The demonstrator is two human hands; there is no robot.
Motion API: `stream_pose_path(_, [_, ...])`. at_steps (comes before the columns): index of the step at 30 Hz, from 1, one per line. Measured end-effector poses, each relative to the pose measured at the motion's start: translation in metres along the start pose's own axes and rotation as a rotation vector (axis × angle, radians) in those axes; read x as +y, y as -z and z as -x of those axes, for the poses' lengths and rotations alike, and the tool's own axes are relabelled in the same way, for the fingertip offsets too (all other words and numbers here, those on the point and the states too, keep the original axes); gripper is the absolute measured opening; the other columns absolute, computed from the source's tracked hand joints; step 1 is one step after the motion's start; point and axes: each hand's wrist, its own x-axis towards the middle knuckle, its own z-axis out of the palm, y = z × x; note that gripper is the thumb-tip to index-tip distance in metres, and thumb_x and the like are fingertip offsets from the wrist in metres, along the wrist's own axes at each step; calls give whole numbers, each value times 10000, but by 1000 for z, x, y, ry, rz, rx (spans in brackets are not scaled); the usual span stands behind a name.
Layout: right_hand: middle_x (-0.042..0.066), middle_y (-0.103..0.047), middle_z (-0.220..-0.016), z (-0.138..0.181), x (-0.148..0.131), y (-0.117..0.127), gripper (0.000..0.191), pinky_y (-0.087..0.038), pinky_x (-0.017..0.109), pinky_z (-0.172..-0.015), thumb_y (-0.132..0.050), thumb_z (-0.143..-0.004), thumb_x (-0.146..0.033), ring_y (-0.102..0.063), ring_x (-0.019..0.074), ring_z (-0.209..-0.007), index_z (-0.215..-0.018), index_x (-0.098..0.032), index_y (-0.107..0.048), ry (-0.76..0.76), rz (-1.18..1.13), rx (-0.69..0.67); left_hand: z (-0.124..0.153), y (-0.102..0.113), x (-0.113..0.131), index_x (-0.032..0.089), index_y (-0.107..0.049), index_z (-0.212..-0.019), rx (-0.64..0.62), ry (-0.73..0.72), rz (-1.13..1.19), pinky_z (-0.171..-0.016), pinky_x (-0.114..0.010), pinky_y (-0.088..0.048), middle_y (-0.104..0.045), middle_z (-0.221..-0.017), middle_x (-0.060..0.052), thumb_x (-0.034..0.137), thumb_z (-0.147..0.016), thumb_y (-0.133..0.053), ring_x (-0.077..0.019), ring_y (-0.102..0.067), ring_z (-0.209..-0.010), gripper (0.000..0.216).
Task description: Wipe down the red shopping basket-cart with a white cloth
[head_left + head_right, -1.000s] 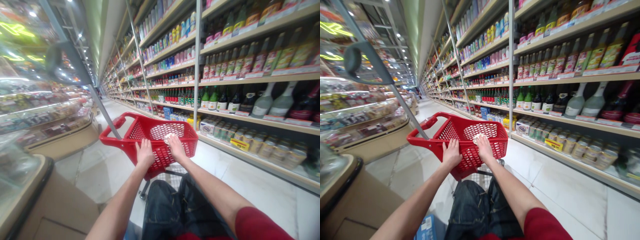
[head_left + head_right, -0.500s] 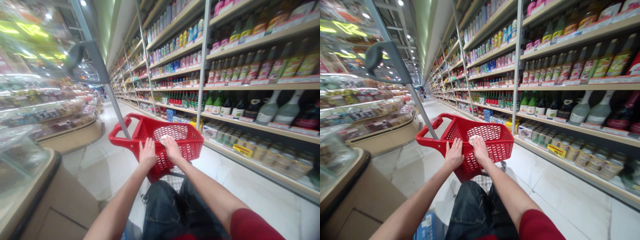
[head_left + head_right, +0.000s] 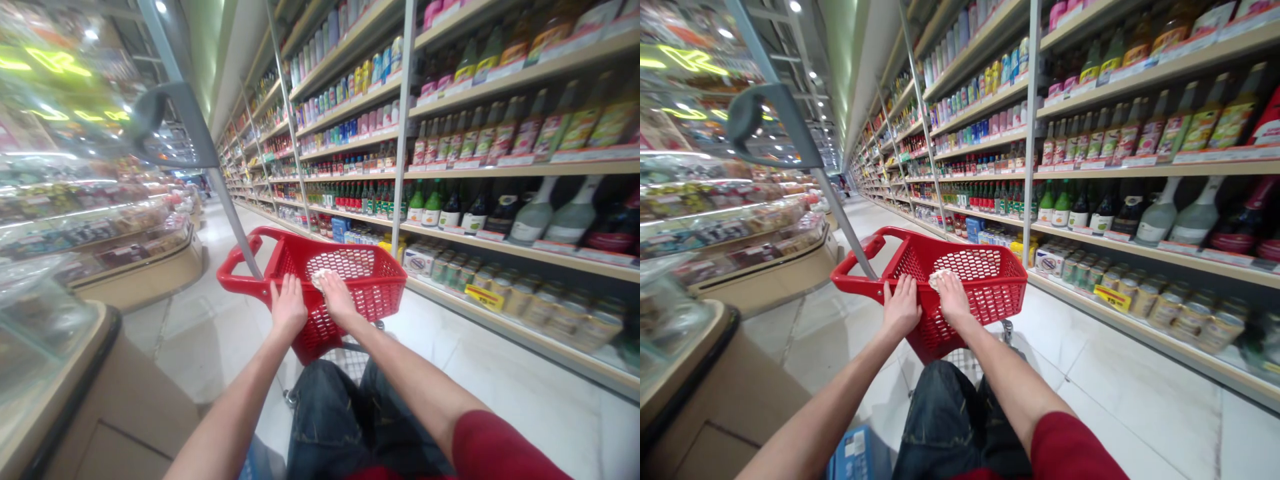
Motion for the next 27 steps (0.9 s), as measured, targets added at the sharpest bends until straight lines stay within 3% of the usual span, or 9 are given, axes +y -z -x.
stream_pose_path(4, [118, -370, -1401, -6, -15, -4, 502, -213, 401, -1084, -369, -799, -62, -234, 203, -1330, -1288, -125, -460, 43, -55, 0, 0, 1, 1, 49, -351, -1336, -21, -32, -5, -1096, -535, -49, -339, -1418, -148, 200, -756, -358, -266, -210, -1349, 600])
stream_pose_path(11, [152, -380, -1387, 8, 32, 13, 506, -217, 432, -1072, -339, -796, -43, -259, 231, -1316, -1285, -95, -458, -158, 28, 1, 1, 12, -21, 40, -357, -1328, 34, 97, -21, -1086, -557, -60, -332, -1421, -153, 197, -730, -379, -269, -204, -1350, 618])
stream_pose_path(13, [155, -387, -1382, 3, 21, 9, 496, -212, 435, -1075, -336, -803, -48, -262, 230, -1315, -1279, -95, -465, -122, 13, -6, 3, 13, -22, 40, -360, -1325, 37, 103, -16, -1087, -555, -68, -338, -1418, -152, 203, -728, -385, -269, -216, -1346, 619])
stream_pose_path(18, [123, -372, -1398, -20, -41, -8, 494, -209, 427, -1084, -373, -808, -77, -248, 209, -1323, -1293, -131, -451, 50, -112, -8, 6, 13, -22, 72, -378, -1316, 52, 95, -4, -1094, -538, -69, -360, -1409, -138, 226, -729, -406, -254, -228, -1344, 608])
stream_pose_path(20, [107, -378, -1398, -24, -53, -11, 489, -219, 422, -1082, -377, -813, -82, -260, 200, -1318, -1290, -154, -455, 68, -143, 6, 7, 12, -24, 91, -368, -1322, 78, 104, 7, -1096, -531, -75, -360, -1411, -127, 231, -734, -408, -243, -234, -1343, 605])
stream_pose_path(27, [139, -377, -1391, -16, -27, 4, 492, -232, 427, -1070, -388, -807, -60, -273, 248, -1309, -1292, -116, -449, -82, -72, -53, 8, 6, -32, 63, -297, -1350, 152, 156, 41, -1094, -503, -126, -306, -1437, -141, 220, -736, -408, -244, -239, -1340, 643])
